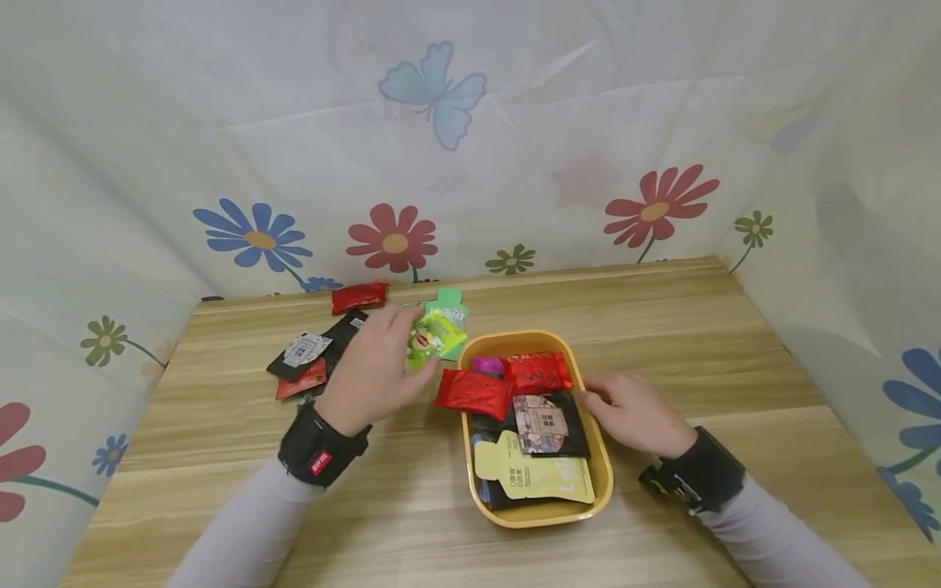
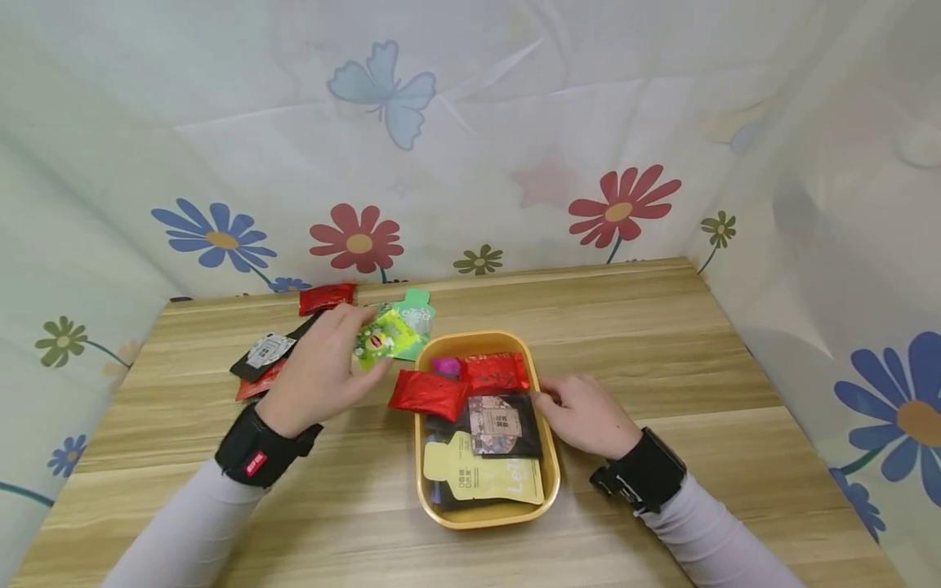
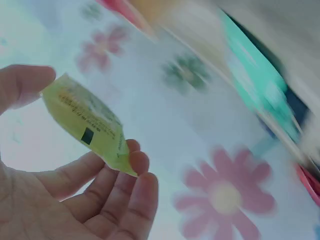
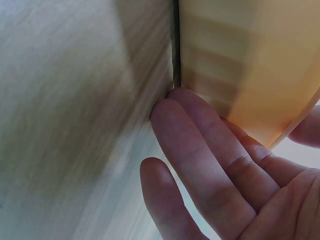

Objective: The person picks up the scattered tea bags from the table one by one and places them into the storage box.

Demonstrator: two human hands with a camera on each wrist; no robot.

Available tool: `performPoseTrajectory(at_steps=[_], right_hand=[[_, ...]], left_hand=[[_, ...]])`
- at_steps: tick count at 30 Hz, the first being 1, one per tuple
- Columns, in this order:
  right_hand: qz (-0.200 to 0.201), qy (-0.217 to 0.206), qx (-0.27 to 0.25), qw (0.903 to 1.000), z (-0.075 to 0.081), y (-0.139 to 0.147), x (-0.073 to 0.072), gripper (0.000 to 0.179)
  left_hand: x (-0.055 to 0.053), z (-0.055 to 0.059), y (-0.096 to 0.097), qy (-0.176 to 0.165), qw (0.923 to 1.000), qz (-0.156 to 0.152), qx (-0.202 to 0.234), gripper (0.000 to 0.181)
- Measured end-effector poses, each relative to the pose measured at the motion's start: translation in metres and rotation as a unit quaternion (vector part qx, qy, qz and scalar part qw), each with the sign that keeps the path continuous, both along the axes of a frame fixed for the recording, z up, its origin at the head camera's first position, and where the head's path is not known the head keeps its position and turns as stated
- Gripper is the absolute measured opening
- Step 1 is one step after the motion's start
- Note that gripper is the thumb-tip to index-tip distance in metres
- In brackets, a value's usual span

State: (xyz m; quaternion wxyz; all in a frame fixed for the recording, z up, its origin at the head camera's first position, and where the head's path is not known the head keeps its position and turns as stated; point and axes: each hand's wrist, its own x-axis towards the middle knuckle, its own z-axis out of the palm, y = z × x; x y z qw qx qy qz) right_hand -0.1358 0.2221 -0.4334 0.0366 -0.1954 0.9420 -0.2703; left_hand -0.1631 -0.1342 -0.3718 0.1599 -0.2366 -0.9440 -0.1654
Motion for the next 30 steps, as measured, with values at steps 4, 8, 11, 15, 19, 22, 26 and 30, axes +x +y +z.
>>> performPoseTrajectory(at_steps=[4,8,11,15,19,22,26,30], right_hand=[[0.002,-0.001,0.002,1.0000,0.000,0.000,0.000,0.028],[0.001,-0.009,0.001,1.0000,0.002,-0.001,0.000,0.031],[-0.001,-0.016,0.001,0.9999,0.003,-0.001,0.000,0.032],[-0.003,-0.026,-0.005,0.9997,0.003,0.000,0.001,0.033],[-0.003,-0.033,-0.011,0.9994,0.003,0.000,0.000,0.033],[-0.005,-0.033,-0.011,0.9994,0.003,-0.001,0.000,0.032],[-0.005,-0.026,-0.009,0.9996,0.002,-0.001,0.001,0.029],[-0.005,-0.023,-0.008,0.9997,0.002,-0.001,0.001,0.029]], left_hand=[[0.024,0.002,0.030,0.012,0.9966,-0.082,0.001,0.065],[0.046,0.003,0.054,0.009,0.9884,-0.152,0.003,0.064],[0.059,0.005,0.068,0.011,0.9824,-0.186,-0.008,0.064],[0.073,0.007,0.081,0.000,0.9745,-0.222,-0.033,0.079],[0.083,0.003,0.083,-0.053,0.9648,-0.248,-0.070,0.116],[0.084,0.000,0.077,-0.074,0.9633,-0.243,-0.087,0.126],[0.075,-0.003,0.062,-0.081,0.9719,-0.207,-0.077,0.124],[0.060,-0.006,0.039,-0.093,0.9824,-0.148,-0.065,0.123]])
